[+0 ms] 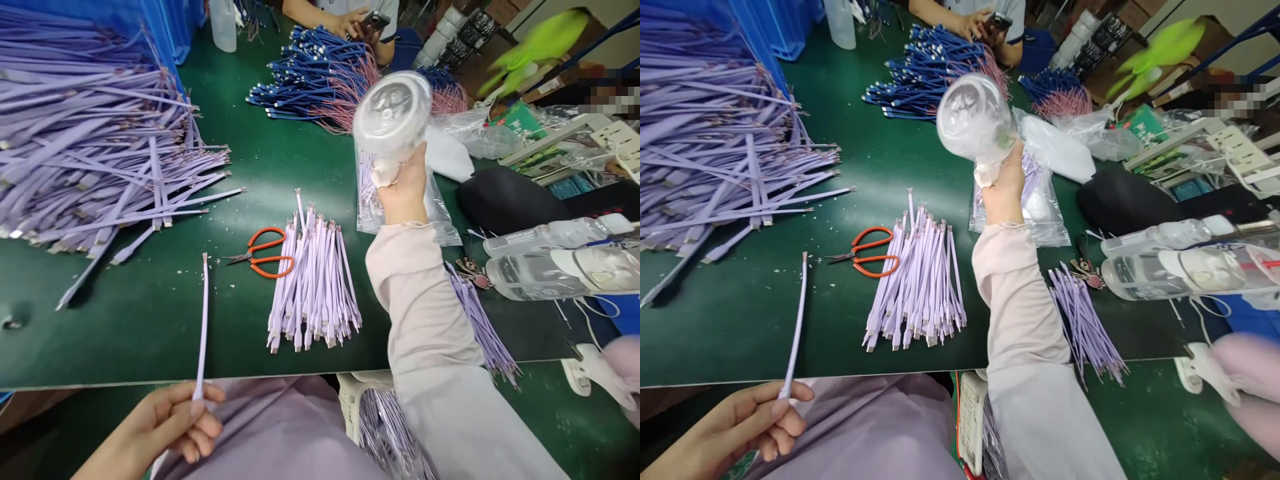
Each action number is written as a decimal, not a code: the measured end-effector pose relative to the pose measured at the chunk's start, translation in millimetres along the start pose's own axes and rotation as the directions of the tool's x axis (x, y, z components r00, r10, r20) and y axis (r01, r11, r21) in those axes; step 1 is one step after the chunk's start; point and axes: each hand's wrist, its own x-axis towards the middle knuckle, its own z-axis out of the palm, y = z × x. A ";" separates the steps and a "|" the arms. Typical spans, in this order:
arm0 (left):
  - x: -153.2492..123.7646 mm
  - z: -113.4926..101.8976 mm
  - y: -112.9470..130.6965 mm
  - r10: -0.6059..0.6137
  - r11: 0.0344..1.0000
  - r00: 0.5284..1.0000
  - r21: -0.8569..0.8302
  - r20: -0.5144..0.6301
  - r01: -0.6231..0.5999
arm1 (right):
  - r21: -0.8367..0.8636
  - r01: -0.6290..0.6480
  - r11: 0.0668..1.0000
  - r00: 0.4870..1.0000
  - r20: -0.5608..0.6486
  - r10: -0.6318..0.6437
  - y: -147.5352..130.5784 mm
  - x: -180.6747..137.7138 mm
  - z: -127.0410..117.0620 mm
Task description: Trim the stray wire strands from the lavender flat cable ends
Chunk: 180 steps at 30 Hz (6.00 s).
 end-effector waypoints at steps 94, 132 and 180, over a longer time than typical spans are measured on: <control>2.7 18.1 -10.1 0.450 0.876 0.884 0.257 -0.127 -0.409 | -0.387 0.636 0.668 0.048 0.884 0.466 -55.4 -270.3 82.3; 2.1 16.4 -10.8 0.425 0.904 0.902 0.090 -0.079 -0.418 | -0.206 0.748 0.631 -0.043 0.934 0.356 -55.0 -279.9 75.8; 8.4 13.1 -9.1 0.403 0.915 0.914 0.019 -0.033 -0.403 | -0.105 0.905 0.412 -0.018 0.959 0.283 -49.9 -268.9 84.9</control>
